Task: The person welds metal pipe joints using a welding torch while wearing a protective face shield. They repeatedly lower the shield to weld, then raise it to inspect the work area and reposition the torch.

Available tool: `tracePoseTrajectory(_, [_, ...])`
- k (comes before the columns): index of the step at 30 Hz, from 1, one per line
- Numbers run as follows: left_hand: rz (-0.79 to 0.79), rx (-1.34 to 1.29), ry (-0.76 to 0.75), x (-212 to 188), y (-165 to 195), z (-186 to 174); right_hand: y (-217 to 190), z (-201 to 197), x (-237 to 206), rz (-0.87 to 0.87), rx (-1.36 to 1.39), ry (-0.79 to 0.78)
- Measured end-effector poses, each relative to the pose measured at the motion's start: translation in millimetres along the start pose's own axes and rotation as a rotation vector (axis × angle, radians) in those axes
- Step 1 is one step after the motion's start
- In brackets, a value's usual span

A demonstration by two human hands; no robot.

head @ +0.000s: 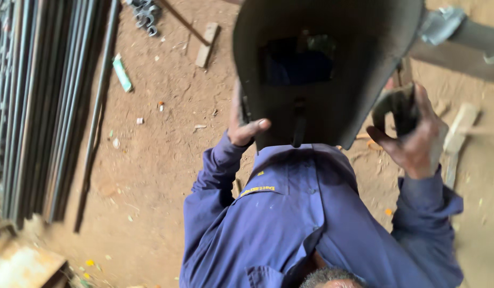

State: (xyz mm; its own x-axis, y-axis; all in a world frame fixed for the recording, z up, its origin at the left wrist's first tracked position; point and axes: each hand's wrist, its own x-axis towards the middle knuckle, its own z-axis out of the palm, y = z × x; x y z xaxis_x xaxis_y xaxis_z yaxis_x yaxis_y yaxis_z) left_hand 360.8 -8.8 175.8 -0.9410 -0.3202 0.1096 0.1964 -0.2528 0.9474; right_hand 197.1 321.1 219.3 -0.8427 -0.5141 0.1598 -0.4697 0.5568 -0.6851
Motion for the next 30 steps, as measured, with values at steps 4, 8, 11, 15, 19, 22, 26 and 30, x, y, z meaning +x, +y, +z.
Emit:
tracePoseTrajectory(4, [0.047,0.066,0.035,6,14,4,5,17,-3,-0.13,0.031,0.012])
tracePoseTrajectory(8, [0.064,0.091,0.044,9,16,3,5,23,-5,0.013,0.266,-0.074])
tracePoseTrajectory(11, [0.065,0.047,0.079,4,4,-8,-1,18,-4,-0.103,-0.074,-0.007])
tracePoseTrajectory(15, [0.069,0.216,0.218,-15,-17,-35,-4,16,-4,-0.015,0.46,-0.064])
tracePoseTrajectory(19, [0.109,0.093,0.429,-40,-18,-62,9,10,-7,-0.081,0.045,0.068])
tracePoseTrajectory(22, [0.147,-0.06,0.555,-50,-5,-73,21,11,-7,-0.068,0.01,0.076])
tracePoseTrajectory(26, [0.266,-0.077,0.57,-48,8,-77,35,14,-6,-0.131,-0.023,0.074])
tracePoseTrajectory(30, [0.312,-0.061,0.49,-45,5,-77,45,20,-6,-0.131,-0.025,0.061])
